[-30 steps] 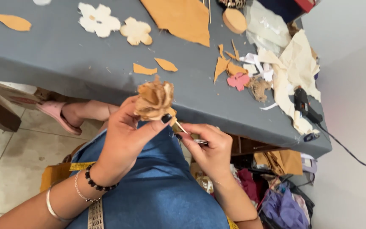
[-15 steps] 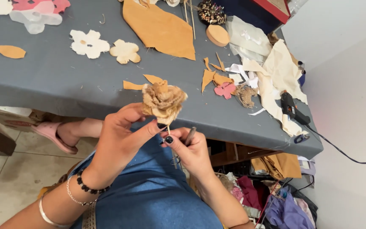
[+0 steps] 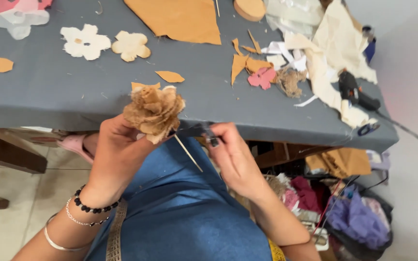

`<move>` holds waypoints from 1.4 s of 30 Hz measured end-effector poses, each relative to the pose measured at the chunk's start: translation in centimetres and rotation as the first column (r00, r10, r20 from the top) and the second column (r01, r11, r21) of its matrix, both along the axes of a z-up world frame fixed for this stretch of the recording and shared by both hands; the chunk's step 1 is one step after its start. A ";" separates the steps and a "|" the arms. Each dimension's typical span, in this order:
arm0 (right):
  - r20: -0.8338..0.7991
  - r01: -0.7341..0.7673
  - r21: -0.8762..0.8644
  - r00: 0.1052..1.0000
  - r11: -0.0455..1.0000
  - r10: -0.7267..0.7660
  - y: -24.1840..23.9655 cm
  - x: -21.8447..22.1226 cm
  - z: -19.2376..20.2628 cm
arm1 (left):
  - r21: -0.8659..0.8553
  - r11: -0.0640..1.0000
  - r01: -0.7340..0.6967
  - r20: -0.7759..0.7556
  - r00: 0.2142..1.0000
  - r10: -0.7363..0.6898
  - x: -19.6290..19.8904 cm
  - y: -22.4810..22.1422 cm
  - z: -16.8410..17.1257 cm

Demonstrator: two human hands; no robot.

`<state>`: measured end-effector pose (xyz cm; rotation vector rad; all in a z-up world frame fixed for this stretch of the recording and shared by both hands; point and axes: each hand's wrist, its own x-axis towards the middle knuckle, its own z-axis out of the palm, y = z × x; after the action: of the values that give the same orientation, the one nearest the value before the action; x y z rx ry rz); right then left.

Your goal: Assembling a decorative flower by gluing fabric petals onto a wooden stick and trimming them with scissors

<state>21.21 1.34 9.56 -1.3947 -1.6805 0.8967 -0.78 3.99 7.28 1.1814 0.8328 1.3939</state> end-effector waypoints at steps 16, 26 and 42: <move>0.167 -0.226 0.114 0.964 0.967 0.206 1.2 0.0 1.4 | 0.039 0.999 -0.024 0.056 0.998 0.021 1.8 1.0 -2.0; 0.093 -0.234 0.039 0.969 0.972 0.229 0.9 0.0 1.7 | 0.137 0.984 -0.118 -0.124 0.983 0.135 1.8 0.9 -2.3; 0.222 -0.113 0.375 0.975 0.920 0.029 -1.2 -1.9 -1.5 | 0.464 0.803 -0.375 -0.302 0.785 0.541 3.4 0.3 -3.8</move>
<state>19.30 0.10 8.09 -1.1942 -1.9544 0.4268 2.61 4.25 3.52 1.7011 1.2674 1.7953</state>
